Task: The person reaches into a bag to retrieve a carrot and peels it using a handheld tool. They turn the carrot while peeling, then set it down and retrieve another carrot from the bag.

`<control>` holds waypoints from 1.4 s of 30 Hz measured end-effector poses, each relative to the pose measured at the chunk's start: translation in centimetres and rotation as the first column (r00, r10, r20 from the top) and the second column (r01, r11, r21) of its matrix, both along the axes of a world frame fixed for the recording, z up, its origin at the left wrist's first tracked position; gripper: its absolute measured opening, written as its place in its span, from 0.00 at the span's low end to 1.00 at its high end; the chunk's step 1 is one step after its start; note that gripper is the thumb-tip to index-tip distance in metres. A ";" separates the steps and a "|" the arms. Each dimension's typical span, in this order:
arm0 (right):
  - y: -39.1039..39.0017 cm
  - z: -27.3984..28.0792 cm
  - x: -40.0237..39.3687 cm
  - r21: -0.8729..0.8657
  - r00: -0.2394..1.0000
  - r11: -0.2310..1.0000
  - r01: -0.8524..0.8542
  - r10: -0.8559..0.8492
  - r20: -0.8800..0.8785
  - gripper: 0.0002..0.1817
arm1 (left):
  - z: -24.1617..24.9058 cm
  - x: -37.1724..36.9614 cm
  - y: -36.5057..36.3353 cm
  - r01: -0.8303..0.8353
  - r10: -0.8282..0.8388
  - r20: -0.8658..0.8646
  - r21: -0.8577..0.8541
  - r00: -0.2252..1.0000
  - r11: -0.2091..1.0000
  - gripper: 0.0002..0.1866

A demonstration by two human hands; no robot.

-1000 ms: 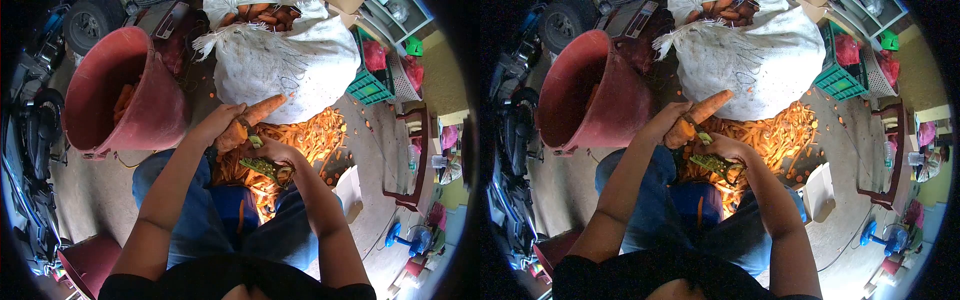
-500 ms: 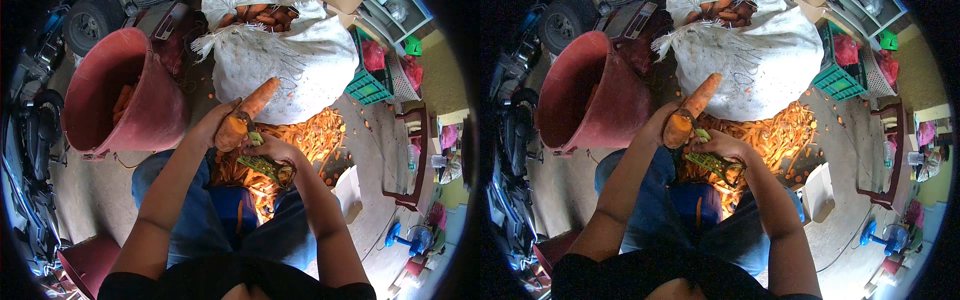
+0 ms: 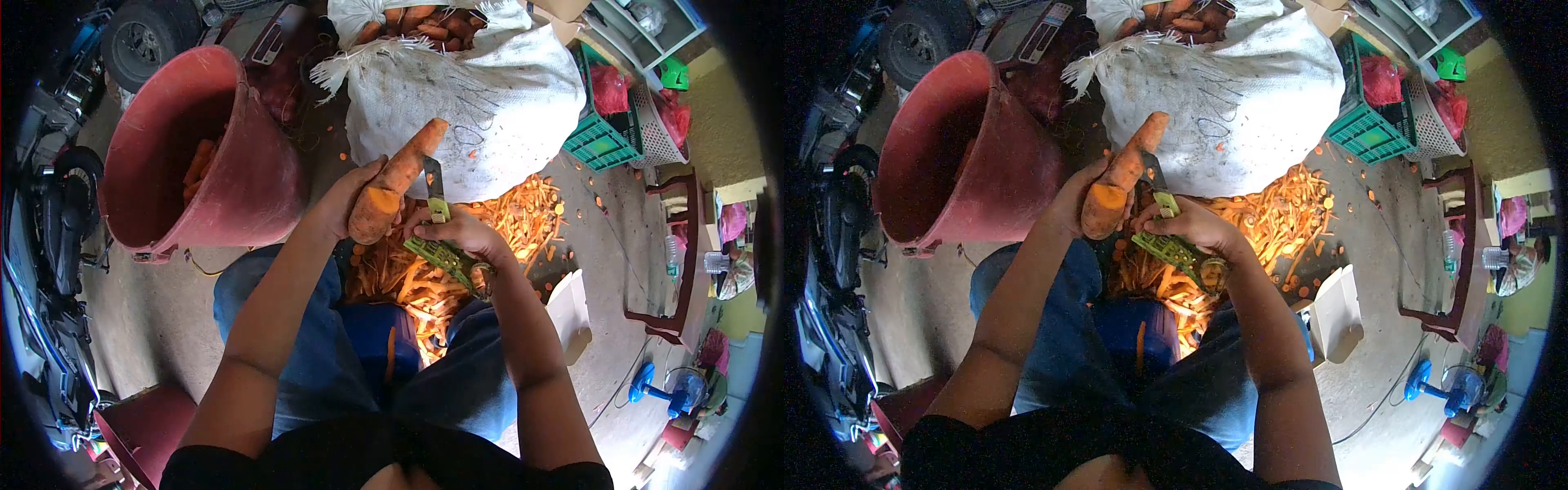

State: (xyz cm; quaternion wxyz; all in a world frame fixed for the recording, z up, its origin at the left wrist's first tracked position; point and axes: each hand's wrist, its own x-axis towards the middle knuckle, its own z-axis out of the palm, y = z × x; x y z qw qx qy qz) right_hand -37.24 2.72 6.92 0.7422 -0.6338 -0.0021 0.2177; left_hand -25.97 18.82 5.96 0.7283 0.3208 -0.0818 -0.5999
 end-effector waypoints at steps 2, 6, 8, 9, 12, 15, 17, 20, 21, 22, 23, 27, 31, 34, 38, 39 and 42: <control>-0.1 -0.6 0.1 -0.008 1.000 1.000 0.015 -0.015 0.011 0.11 | 0.2 -0.1 -0.2 0.005 -0.005 0.027 0.004 1.000 1.000 0.25; -1.6 0.0 0.2 0.005 0.994 0.994 0.109 -0.109 0.000 0.10 | 0.0 -0.2 -0.5 -0.038 0.036 0.013 0.106 0.999 0.994 0.21; -2.1 0.4 0.1 0.002 0.985 0.991 0.134 -0.133 -0.106 0.10 | 0.7 -0.5 -0.6 -0.090 0.080 0.070 0.155 0.994 0.984 0.18; -2.2 0.4 0.0 0.006 0.979 0.984 0.179 -0.178 -0.101 0.10 | 1.0 -0.6 -0.6 -0.142 0.117 0.130 0.201 0.985 0.969 0.16; -2.1 0.3 0.0 -0.002 0.975 0.979 0.205 -0.205 -0.087 0.10 | -0.6 -0.3 -0.8 -0.185 0.124 0.311 0.175 0.942 0.967 0.16; -2.0 -0.1 0.2 -0.073 0.986 0.984 0.163 -0.166 -0.025 0.10 | -0.8 -0.1 -0.5 -0.141 0.072 0.284 0.231 0.956 0.963 0.17; -2.1 -0.7 0.3 -0.131 0.989 0.980 0.149 -0.147 0.027 0.10 | -0.8 -0.2 -0.5 -0.150 0.067 0.299 0.266 0.952 0.952 0.17; -2.3 -1.5 0.5 -0.129 0.980 0.974 0.186 -0.174 0.097 0.11 | -0.8 -0.3 -0.6 -0.168 0.075 0.312 0.282 0.947 0.945 0.17; -2.2 -1.6 0.5 -0.120 0.968 0.962 0.247 -0.238 0.086 0.10 | -0.8 -0.3 -0.7 -0.176 0.090 0.308 0.265 0.947 0.948 0.17; -2.1 -1.6 0.6 -0.114 0.951 0.945 0.307 -0.300 0.075 0.10 | -0.7 -0.4 -0.8 -0.176 0.089 0.308 0.264 0.947 0.948 0.17; -2.0 -1.4 0.6 -0.115 0.951 0.945 0.307 -0.300 0.075 0.10 | -0.4 -0.5 -0.9 -0.168 0.080 0.292 0.293 0.953 0.941 0.17; -2.0 -1.4 1.1 -0.005 0.791 0.794 0.608 -0.606 -0.088 0.11 | -0.5 -1.2 -1.4 -0.100 0.134 -0.067 0.369 0.989 0.924 0.15; -1.6 -2.2 1.8 -0.081 0.619 0.614 0.785 -0.783 0.066 0.12 | -2.2 -2.5 -1.9 -0.104 0.179 -0.220 0.312 0.959 0.944 0.14; -0.2 -2.3 2.4 -0.041 0.520 0.521 0.852 -0.835 0.180 0.10 | -3.2 -3.6 -2.7 -0.147 0.228 -0.209 0.345 0.951 0.927 0.15; 2.6 -0.8 2.4 -0.085 0.491 0.491 0.867 -0.813 0.313 0.08 | -2.8 -4.5 -3.0 -0.106 0.170 -0.190 0.306 0.967 0.946 0.17; 3.0 -0.5 2.2 -0.195 0.509 0.474 0.859 -0.750 0.422 0.08 | -2.7 -4.5 -2.8 -0.078 0.133 -0.195 0.269 0.972 0.960 0.16; 3.1 0.0 2.2 -0.245 0.511 0.450 0.859 -0.734 0.448 0.08 | -2.9 -4.4 -3.1 -0.048 0.107 -0.203 0.274 0.973 0.961 0.16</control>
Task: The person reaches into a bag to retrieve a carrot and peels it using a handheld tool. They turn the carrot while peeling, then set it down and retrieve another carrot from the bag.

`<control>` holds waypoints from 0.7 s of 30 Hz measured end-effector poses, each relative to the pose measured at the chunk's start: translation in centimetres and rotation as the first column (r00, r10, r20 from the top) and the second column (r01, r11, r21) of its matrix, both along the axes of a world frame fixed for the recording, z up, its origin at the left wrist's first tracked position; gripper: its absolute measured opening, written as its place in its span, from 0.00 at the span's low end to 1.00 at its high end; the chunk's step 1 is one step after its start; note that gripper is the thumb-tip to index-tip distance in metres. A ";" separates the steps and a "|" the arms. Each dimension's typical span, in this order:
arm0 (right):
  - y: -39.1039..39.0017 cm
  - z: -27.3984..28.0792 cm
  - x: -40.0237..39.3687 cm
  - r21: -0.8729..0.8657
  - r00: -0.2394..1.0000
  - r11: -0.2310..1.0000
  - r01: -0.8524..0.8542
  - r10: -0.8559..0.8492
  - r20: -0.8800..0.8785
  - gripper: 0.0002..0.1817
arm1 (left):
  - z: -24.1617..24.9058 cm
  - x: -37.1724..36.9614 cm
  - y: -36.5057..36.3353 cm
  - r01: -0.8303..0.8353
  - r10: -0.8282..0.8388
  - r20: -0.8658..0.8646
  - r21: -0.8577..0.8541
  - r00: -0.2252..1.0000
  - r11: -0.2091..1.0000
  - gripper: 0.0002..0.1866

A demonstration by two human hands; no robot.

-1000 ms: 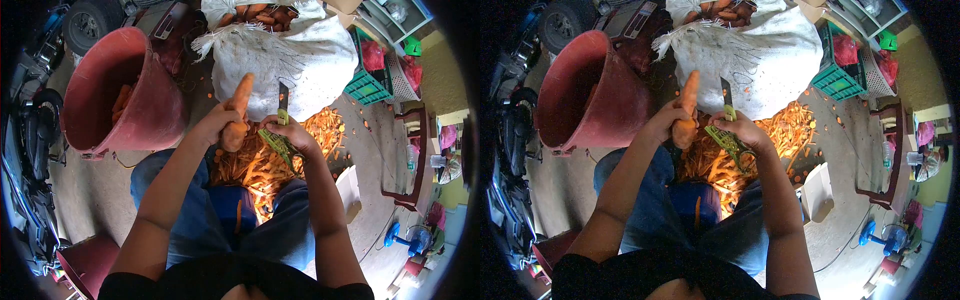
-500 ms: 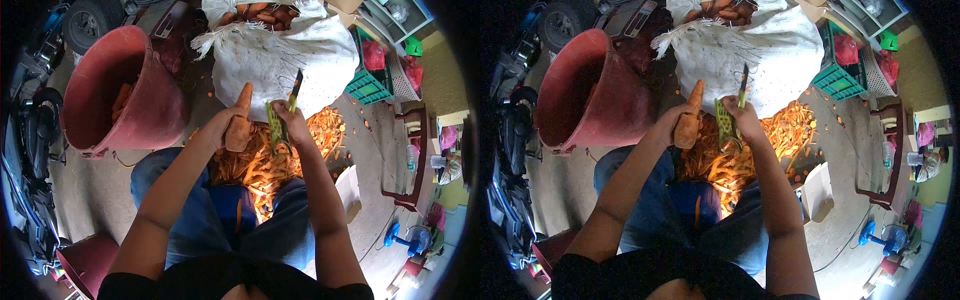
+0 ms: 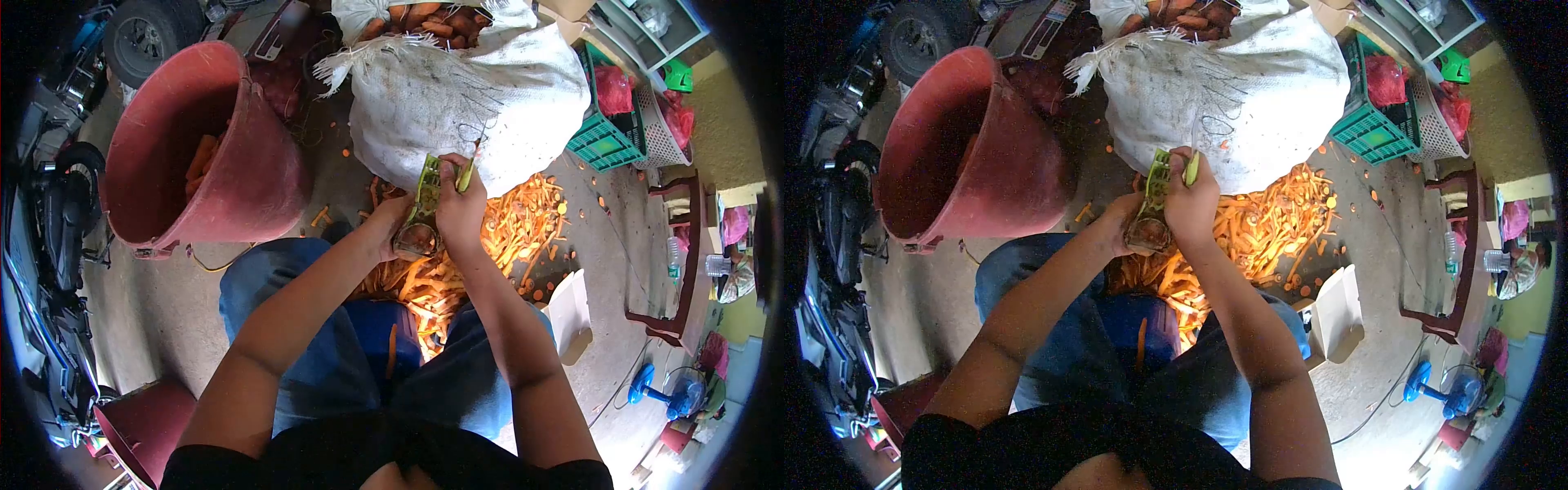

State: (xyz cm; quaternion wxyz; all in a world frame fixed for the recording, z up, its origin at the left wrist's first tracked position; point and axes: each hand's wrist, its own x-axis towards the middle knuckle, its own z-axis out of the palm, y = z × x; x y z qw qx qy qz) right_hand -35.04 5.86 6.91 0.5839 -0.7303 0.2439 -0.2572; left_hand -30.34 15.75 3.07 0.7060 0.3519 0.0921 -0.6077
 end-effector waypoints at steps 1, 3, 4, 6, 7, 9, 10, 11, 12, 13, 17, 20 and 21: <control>-0.4 0.1 0.1 -0.032 0.998 0.998 0.062 -0.063 -0.020 0.08 | 0.5 0.0 -0.2 0.004 -0.004 -0.016 0.038 1.000 0.999 0.17; -2.3 -0.1 0.3 -0.185 0.976 0.958 0.218 -0.214 0.044 0.11 | 1.5 0.0 -0.2 0.066 -0.067 0.022 0.069 0.997 0.995 0.18; -3.7 -0.6 0.5 -0.176 0.934 0.918 0.355 -0.355 0.037 0.14 | 2.3 0.1 -0.1 0.120 -0.126 0.063 0.102 0.990 0.988 0.20; -7.2 -1.0 0.3 -0.154 0.846 0.833 0.531 -0.531 0.041 0.15 | 2.8 0.5 0.2 0.176 -0.179 0.037 0.077 0.983 0.981 0.20; -8.0 -0.1 0.1 0.017 0.847 0.851 0.525 -0.524 0.090 0.15 | 2.9 0.7 0.4 0.227 -0.227 0.010 0.049 0.974 0.973 0.21; -7.0 2.3 -0.6 0.233 0.874 0.866 0.443 -0.475 0.107 0.13 | 2.9 0.6 0.2 0.172 -0.178 0.048 0.115 0.983 0.978 0.21; -5.7 3.2 -0.9 0.343 0.908 0.860 0.378 -0.417 0.046 0.12 | 2.8 0.5 0.0 0.118 -0.135 0.085 0.179 0.987 0.977 0.21; -4.7 2.3 -0.6 0.177 0.941 0.941 0.289 -0.313 0.126 0.13 | 2.4 0.3 -0.2 0.115 -0.130 0.081 0.175 0.988 0.978 0.21; -3.3 1.7 -0.9 0.164 0.973 0.959 0.229 -0.224 -0.047 0.14 | 1.7 0.1 -0.4 0.035 -0.037 0.013 0.094 0.999 0.995 0.21; -2.1 0.0 -0.6 0.120 0.985 0.979 0.163 -0.169 0.034 0.13 | 1.2 0.0 -0.5 -0.048 0.049 -0.059 0.023 0.997 0.999 0.20; 0.3 -0.1 -0.6 -0.099 0.997 0.993 0.063 -0.059 0.042 0.07 | 1.2 -0.2 -0.3 -0.066 0.050 0.119 0.130 0.992 0.989 0.19; -0.6 0.4 -0.2 -0.118 0.991 0.985 0.125 -0.119 0.052 0.06 | 2.0 -0.7 -0.2 0.072 -0.076 0.110 0.039 0.991 0.997 0.17; -2.0 1.2 -0.2 -0.092 0.970 0.966 0.240 -0.236 0.060 0.07 | 2.4 -0.9 -0.3 0.080 -0.084 0.107 0.039 0.991 0.996 0.17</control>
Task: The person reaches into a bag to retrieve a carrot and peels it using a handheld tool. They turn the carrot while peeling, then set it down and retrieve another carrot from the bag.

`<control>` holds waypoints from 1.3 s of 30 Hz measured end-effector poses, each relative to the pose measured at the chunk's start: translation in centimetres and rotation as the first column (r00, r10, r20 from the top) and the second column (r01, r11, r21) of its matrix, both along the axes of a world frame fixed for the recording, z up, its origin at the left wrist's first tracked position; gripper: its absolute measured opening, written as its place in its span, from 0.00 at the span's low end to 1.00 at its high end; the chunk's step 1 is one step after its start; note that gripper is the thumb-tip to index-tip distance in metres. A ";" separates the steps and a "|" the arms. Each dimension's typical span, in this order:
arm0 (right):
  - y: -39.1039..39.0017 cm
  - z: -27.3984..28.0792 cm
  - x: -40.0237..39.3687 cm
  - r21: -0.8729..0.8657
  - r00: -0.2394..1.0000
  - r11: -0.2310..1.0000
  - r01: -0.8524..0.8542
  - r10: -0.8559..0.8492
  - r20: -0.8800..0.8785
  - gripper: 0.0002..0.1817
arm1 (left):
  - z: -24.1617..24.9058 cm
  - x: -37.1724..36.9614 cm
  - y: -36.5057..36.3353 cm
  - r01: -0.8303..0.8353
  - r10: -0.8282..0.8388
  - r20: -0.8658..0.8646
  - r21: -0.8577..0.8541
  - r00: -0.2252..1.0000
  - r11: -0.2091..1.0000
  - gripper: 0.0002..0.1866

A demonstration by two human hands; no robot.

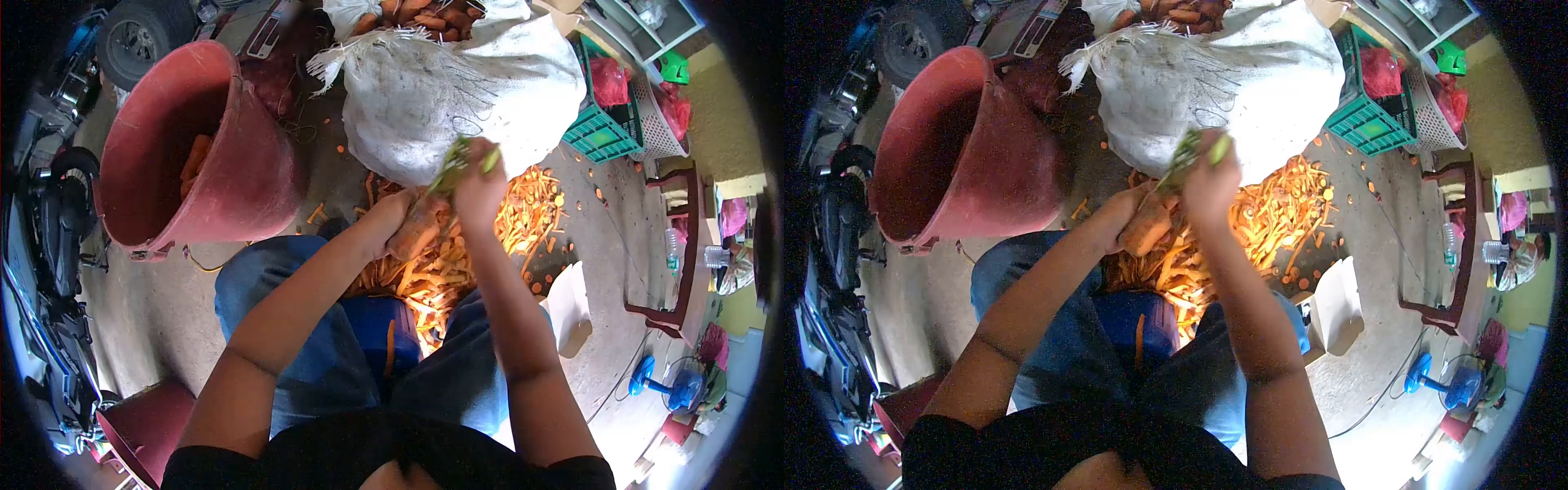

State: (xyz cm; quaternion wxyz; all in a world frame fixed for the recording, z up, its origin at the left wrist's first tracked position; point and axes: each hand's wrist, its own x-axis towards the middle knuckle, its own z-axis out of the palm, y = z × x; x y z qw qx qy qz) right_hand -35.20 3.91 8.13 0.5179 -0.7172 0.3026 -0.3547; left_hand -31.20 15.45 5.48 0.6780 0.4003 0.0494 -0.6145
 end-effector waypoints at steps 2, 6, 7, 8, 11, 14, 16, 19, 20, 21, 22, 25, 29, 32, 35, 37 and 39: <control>-3.7 -0.7 0.3 -0.008 0.987 0.987 0.163 -0.163 0.005 0.07 | 1.0 -0.1 -0.2 0.027 -0.035 0.085 0.088 0.996 0.996 0.17; -2.7 -0.2 0.1 0.087 0.991 0.992 0.096 -0.104 0.087 0.09 | 1.1 0.3 -0.5 -0.013 0.003 0.068 0.148 0.998 0.989 0.18; -1.5 0.1 0.1 0.178 0.992 0.984 0.014 -0.036 0.123 0.09 | 0.4 0.6 -0.5 -0.045 0.047 -0.012 0.100 0.999 0.994 0.19; -0.8 -0.4 0.1 0.191 0.990 0.981 -0.035 0.008 0.142 0.10 | -0.3 0.9 -0.4 -0.080 0.085 -0.094 0.055 0.992 0.995 0.19; 0.9 -2.2 0.3 -0.005 0.988 0.992 -0.123 0.123 0.095 0.09 | -1.4 1.3 0.0 -0.060 0.055 -0.091 -0.053 0.994 0.997 0.20; 2.4 -0.7 -0.1 0.025 0.976 0.976 -0.216 0.216 0.012 0.07 | -1.2 1.0 -0.1 -0.096 0.091 -0.090 -0.060 0.992 0.994 0.21; 2.4 -0.7 -0.1 0.012 0.976 0.977 -0.214 0.214 -0.032 0.06 | -1.6 0.8 -0.3 -0.157 0.159 -0.071 0.038 0.985 0.987 0.21; 1.4 -0.4 -0.1 -0.040 0.985 0.988 -0.151 0.147 -0.091 0.06 | -1.4 0.5 -0.5 -0.161 0.163 -0.013 0.103 0.987 0.982 0.21; 0.7 -0.1 -0.1 -0.077 0.991 0.993 -0.093 0.085 -0.100 0.06 | -0.7 0.4 -0.5 -0.067 0.066 0.015 0.076 0.998 0.995 0.20; -0.3 0.4 0.0 -0.098 0.999 0.995 -0.001 -0.004 -0.054 0.07 | -0.3 0.3 -0.5 0.025 -0.028 0.047 0.050 0.998 0.998 0.19; -2.2 -1.1 0.2 -0.157 0.988 0.976 0.153 -0.151 0.023 0.09 | -0.4 0.3 -0.5 0.025 -0.028 0.051 0.048 0.998 0.999 0.19; -7.6 -0.1 -0.4 -0.081 0.922 0.919 0.387 -0.383 0.057 0.12 | -0.2 0.3 -0.3 0.081 -0.109 0.255 0.119 0.961 0.990 0.20; -7.1 -0.2 -0.5 -0.035 0.919 0.925 0.378 -0.371 0.132 0.11 | 1.3 0.8 0.1 0.101 -0.110 0.107 0.088 0.988 0.991 0.21; -7.1 -0.4 -0.3 0.066 0.904 0.929 0.365 -0.370 0.215 0.09 | 1.5 0.9 0.5 0.137 -0.139 0.014 0.087 0.990 0.987 0.21; -8.4 -0.8 -0.2 0.232 0.835 0.913 0.337 -0.403 0.374 0.09 | 0.8 0.7 0.5 0.159 -0.161 0.033 0.055 0.986 0.986 0.22; -8.6 -0.3 -0.8 0.476 0.883 0.838 0.268 -0.411 0.226 0.09 | 0.5 0.6 0.3 0.123 -0.126 0.080 0.038 0.989 0.992 0.23; -8.4 -1.1 -0.6 0.399 0.927 0.885 0.242 -0.332 0.174 0.10 | 0.1 0.7 0.1 0.080 -0.085 0.155 0.039 0.984 0.996 0.23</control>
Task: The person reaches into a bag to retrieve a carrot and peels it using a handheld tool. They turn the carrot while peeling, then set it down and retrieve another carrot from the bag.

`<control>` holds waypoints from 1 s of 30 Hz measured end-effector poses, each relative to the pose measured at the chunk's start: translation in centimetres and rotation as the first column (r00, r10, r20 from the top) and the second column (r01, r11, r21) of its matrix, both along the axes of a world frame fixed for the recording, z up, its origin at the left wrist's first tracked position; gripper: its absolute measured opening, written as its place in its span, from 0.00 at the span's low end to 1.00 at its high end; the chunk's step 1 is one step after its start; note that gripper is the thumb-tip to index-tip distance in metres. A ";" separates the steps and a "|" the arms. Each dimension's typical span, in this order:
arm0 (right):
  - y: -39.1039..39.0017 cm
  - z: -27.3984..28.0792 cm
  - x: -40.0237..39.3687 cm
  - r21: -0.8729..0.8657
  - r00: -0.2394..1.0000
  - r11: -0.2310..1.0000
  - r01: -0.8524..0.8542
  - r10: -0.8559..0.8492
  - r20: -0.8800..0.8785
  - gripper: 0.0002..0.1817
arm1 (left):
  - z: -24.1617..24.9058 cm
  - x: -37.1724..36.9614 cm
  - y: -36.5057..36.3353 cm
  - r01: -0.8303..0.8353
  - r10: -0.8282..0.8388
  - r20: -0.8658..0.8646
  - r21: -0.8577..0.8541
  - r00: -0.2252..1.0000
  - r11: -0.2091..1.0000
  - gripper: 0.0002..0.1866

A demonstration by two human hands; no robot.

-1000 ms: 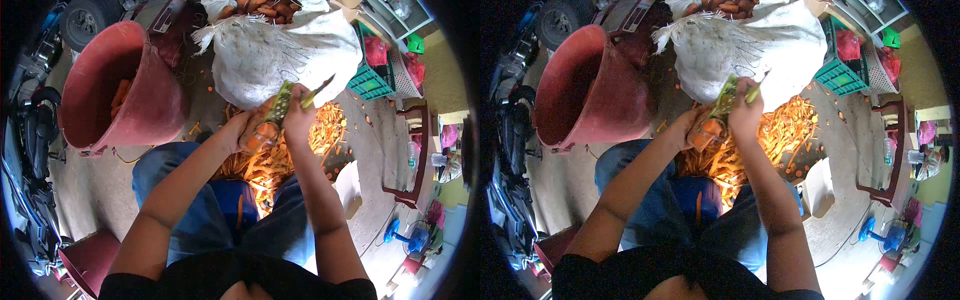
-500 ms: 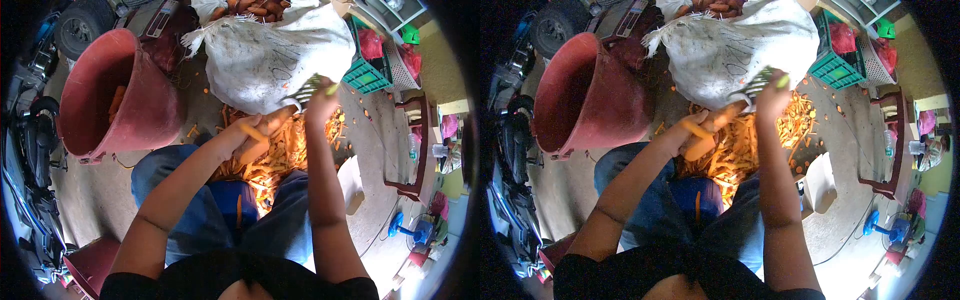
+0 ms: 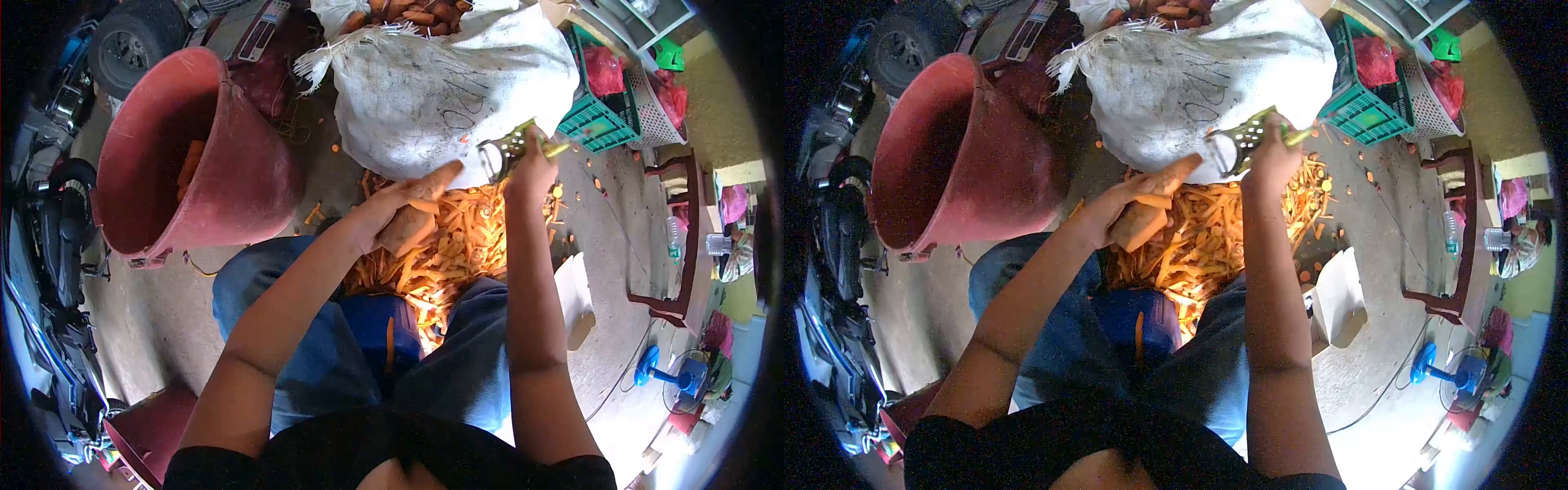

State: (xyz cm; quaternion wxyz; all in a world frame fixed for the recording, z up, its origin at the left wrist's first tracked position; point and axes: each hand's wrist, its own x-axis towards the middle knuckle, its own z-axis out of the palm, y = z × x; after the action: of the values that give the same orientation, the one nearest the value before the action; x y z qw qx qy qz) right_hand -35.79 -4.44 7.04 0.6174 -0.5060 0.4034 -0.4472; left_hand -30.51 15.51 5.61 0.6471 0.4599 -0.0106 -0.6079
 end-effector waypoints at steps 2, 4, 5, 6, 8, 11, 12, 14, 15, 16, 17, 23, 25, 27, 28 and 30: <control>1.6 0.7 0.0 -0.044 0.973 0.983 -0.180 0.171 -0.153 0.11 | -0.6 0.2 0.0 -0.051 0.051 0.073 -0.008 0.996 0.999 0.22; 3.7 1.0 0.3 0.020 0.947 0.951 -0.310 0.310 -0.088 0.12 | -1.2 0.6 0.0 -0.156 0.146 -0.130 -0.070 0.981 0.985 0.22; 5.2 1.5 0.1 0.069 0.928 0.929 -0.365 0.369 -0.057 0.12 | -0.9 0.8 0.0 -0.159 0.155 -0.122 -0.024 0.980 0.987 0.20; 6.5 1.8 0.3 0.117 0.906 0.901 -0.418 0.424 -0.022 0.12 | -1.5 0.8 0.0 -0.160 0.156 -0.120 -0.024 0.981 0.987 0.20; 8.1 0.3 1.0 0.032 0.869 0.868 -0.495 0.495 -0.002 0.10 | -2.9 0.5 -0.4 -0.353 0.326 -0.205 -0.114 0.923 0.929 0.21; 10.1 0.2 0.9 -0.301 0.893 0.841 -0.449 0.415 -0.174 0.07 | -2.8 0.1 -0.6 -0.453 0.412 -0.296 -0.085 0.862 0.887 0.20; 10.3 -0.1 0.9 -0.372 0.906 0.826 -0.422 0.373 -0.199 0.06 | -2.6 -0.1 -0.6 -0.452 0.411 -0.296 -0.085 0.862 0.888 0.20; 10.6 -0.1 0.8 -0.361 0.888 0.815 -0.453 0.374 -0.269 0.07 | -1.5 -0.3 -0.5 -0.413 0.396 -0.308 0.014 0.865 0.911 0.18; 10.7 -0.1 0.7 -0.347 0.863 0.803 -0.485 0.376 -0.337 0.07 | -1.9 0.0 -0.1 -0.412 0.396 -0.307 0.015 0.865 0.911 0.18; 10.7 0.3 0.7 -0.345 0.863 0.804 -0.485 0.376 -0.338 0.07 | -2.0 0.4 0.6 -0.279 0.205 -0.343 -0.182 0.917 0.943 0.18; 10.5 1.1 0.6 -0.297 0.848 0.820 -0.489 0.366 -0.385 0.07 | -2.2 0.6 1.0 -0.142 0.007 -0.340 -0.374 0.941 0.916 0.18; 3.6 0.2 1.4 -0.436 0.961 0.899 -0.041 -0.084 -0.264 0.07 | 0.4 -1.2 0.0 -0.002 0.000 -0.028 -0.085 1.000 0.996 0.18; 2.9 0.7 1.2 -0.415 0.975 0.910 -0.009 -0.083 -0.204 0.07 | 0.8 -1.1 0.1 -0.029 0.022 -0.097 -0.067 0.995 0.997 0.19; 2.8 0.8 1.1 -0.381 0.981 0.925 -0.005 -0.069 -0.180 0.07 | 1.0 -0.8 -0.1 -0.027 0.021 -0.101 -0.059 0.995 0.998 0.19; 2.5 0.5 1.1 -0.431 0.965 0.902 -0.005 -0.108 -0.239 0.07 | 1.2 -0.7 -0.1 -0.016 0.011 -0.099 -0.053 0.995 0.998 0.18; 1.2 -0.4 1.0 -0.486 0.944 0.874 -0.010 -0.152 -0.293 0.06 | 1.4 -0.6 0.3 0.027 -0.032 -0.100 -0.054 0.995 0.998 0.19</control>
State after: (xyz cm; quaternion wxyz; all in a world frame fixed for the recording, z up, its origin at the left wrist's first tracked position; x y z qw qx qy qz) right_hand -34.82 -3.24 6.61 0.3809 -0.6940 0.3937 -0.4672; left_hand -31.10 15.85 6.97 0.6496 0.4115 -0.0007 -0.6393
